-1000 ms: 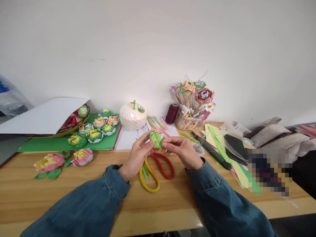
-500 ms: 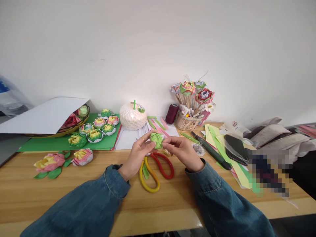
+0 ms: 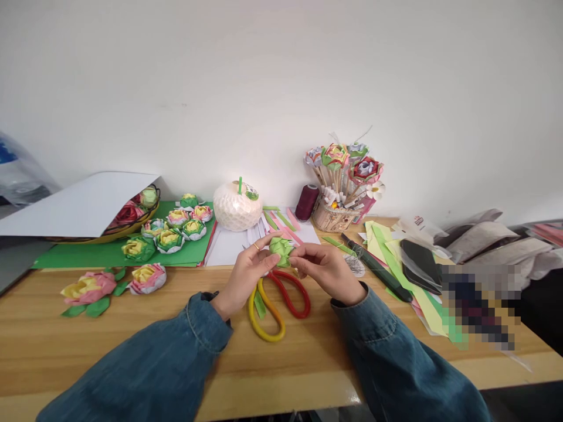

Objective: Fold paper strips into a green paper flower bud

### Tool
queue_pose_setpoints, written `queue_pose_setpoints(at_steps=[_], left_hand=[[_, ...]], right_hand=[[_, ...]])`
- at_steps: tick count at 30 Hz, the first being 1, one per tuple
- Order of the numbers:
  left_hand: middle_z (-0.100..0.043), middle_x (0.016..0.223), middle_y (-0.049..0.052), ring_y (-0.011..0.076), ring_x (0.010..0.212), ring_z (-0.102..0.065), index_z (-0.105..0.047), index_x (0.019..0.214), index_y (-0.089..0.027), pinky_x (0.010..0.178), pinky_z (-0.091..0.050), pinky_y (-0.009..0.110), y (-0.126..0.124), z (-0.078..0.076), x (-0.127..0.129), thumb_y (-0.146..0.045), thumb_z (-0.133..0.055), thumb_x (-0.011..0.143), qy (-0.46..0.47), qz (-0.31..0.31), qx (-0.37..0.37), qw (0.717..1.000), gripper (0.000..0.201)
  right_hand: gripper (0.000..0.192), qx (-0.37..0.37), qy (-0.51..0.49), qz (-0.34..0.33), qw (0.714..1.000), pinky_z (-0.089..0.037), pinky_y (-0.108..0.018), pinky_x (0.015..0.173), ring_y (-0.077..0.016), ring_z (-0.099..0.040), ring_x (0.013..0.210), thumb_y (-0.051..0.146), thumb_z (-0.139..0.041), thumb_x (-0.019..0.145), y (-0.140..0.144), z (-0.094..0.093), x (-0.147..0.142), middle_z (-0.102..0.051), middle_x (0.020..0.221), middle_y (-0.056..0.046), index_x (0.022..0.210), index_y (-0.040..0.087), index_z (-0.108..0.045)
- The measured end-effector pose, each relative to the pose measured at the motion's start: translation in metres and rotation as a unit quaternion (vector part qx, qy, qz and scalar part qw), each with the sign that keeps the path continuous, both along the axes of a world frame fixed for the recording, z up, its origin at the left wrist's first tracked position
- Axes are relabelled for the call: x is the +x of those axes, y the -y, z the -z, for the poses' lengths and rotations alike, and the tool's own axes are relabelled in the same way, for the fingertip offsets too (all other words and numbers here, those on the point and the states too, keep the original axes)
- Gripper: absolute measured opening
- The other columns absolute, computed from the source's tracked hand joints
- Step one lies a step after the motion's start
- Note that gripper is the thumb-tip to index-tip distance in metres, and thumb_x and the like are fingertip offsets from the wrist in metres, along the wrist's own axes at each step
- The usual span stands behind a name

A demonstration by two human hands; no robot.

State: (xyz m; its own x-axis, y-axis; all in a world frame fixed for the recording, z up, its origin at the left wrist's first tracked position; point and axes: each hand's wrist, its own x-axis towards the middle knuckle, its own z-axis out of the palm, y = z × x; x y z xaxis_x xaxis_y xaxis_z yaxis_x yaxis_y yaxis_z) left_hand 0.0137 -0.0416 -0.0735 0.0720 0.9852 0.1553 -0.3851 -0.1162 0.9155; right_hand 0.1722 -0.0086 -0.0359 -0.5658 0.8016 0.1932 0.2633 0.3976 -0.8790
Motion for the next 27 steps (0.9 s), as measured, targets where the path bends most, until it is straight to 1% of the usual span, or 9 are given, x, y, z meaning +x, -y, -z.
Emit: queue_pose_setpoints(at_steps=[4, 7, 10, 13, 16, 21, 23, 27], left_hand=[[-0.053, 0.066, -0.001, 0.0115, 0.065, -0.050, -0.052, 0.117, -0.021, 0.067, -0.043, 0.026, -0.0018, 0.0015, -0.0011, -0.027, -0.062, 0.072, 0.003, -0.014, -0.010, 1.000, 0.046], [-0.051, 0.065, -0.002, 0.0099, 0.062, -0.048, -0.052, 0.116, -0.021, 0.065, -0.043, 0.025, -0.0026, 0.0023, -0.0015, -0.027, -0.062, 0.072, 0.000, -0.017, -0.012, 1.000, 0.046], [-0.052, 0.066, -0.001, 0.0111, 0.064, -0.049, -0.053, 0.116, -0.021, 0.063, -0.043, 0.024, -0.0025, 0.0017, -0.0015, -0.027, -0.063, 0.071, -0.003, -0.023, -0.012, 1.000, 0.047], [-0.055, 0.067, -0.001, 0.0137, 0.071, -0.053, -0.053, 0.116, -0.020, 0.069, -0.044, 0.027, -0.0020, 0.0007, -0.0012, -0.028, -0.063, 0.070, -0.013, -0.024, -0.008, 1.000, 0.047], [-0.058, 0.072, 0.001, 0.0153, 0.077, -0.054, -0.053, 0.116, -0.020, 0.072, -0.043, 0.027, -0.0015, 0.0006, -0.0007, -0.028, -0.063, 0.071, -0.029, -0.024, 0.003, 0.999, 0.047], [-0.060, 0.080, 0.001, 0.0144, 0.080, -0.054, -0.053, 0.117, -0.022, 0.074, -0.043, 0.025, -0.0012, 0.0017, -0.0004, -0.027, -0.062, 0.072, -0.047, -0.018, 0.016, 0.999, 0.046], [-0.060, 0.080, 0.002, 0.0146, 0.080, -0.054, -0.053, 0.116, -0.021, 0.073, -0.044, 0.026, -0.0015, 0.0018, -0.0006, -0.027, -0.062, 0.072, -0.047, -0.025, 0.015, 0.998, 0.046], [-0.060, 0.078, 0.002, 0.0159, 0.078, -0.056, -0.051, 0.117, -0.021, 0.070, -0.046, 0.028, -0.0021, 0.0017, -0.0009, -0.029, -0.062, 0.071, -0.035, -0.043, -0.001, 0.998, 0.048]], right_hand=[[0.020, 0.072, 0.027, -0.011, 0.997, -0.041, -0.021, 0.054, -0.0092, -0.049, 0.055, 0.030, -0.048, 0.083, 0.0016, -0.0007, 0.0005, -0.053, 0.062, 0.000, 0.073, 0.014, -0.056], [0.018, 0.112, 0.048, -0.001, 0.992, -0.040, -0.021, 0.055, -0.0092, -0.050, 0.056, 0.025, -0.045, 0.084, 0.0015, 0.0006, 0.0001, -0.053, 0.063, 0.000, 0.074, 0.015, -0.056], [0.014, 0.141, 0.060, 0.024, 0.988, -0.040, -0.020, 0.054, -0.0091, -0.049, 0.054, 0.022, -0.048, 0.082, 0.0007, 0.0033, -0.0014, -0.055, 0.062, 0.001, 0.072, 0.015, -0.057], [0.013, 0.167, 0.069, 0.050, 0.982, -0.038, -0.020, 0.052, -0.0087, -0.047, 0.051, 0.022, -0.053, 0.079, 0.0003, 0.0059, -0.0032, -0.055, 0.059, 0.001, 0.069, 0.015, -0.058], [0.013, 0.172, 0.075, 0.066, 0.980, -0.036, -0.020, 0.049, -0.0084, -0.044, 0.050, 0.021, -0.056, 0.076, 0.0001, 0.0075, -0.0040, -0.055, 0.056, 0.001, 0.065, 0.015, -0.058], [0.015, 0.129, 0.059, 0.058, 0.988, -0.035, -0.020, 0.048, -0.0086, -0.043, 0.049, 0.023, -0.058, 0.075, -0.0010, 0.0081, -0.0032, -0.053, 0.053, 0.002, 0.062, 0.014, -0.057], [0.015, 0.124, 0.051, 0.050, 0.990, -0.037, -0.020, 0.049, -0.0090, -0.045, 0.050, 0.024, -0.056, 0.076, -0.0010, 0.0080, -0.0033, -0.054, 0.055, 0.001, 0.064, 0.015, -0.057], [0.014, 0.142, 0.039, 0.045, 0.988, -0.039, -0.021, 0.052, -0.0095, -0.048, 0.054, 0.024, -0.053, 0.079, -0.0006, 0.0076, -0.0041, -0.057, 0.062, 0.000, 0.070, 0.015, -0.060]])
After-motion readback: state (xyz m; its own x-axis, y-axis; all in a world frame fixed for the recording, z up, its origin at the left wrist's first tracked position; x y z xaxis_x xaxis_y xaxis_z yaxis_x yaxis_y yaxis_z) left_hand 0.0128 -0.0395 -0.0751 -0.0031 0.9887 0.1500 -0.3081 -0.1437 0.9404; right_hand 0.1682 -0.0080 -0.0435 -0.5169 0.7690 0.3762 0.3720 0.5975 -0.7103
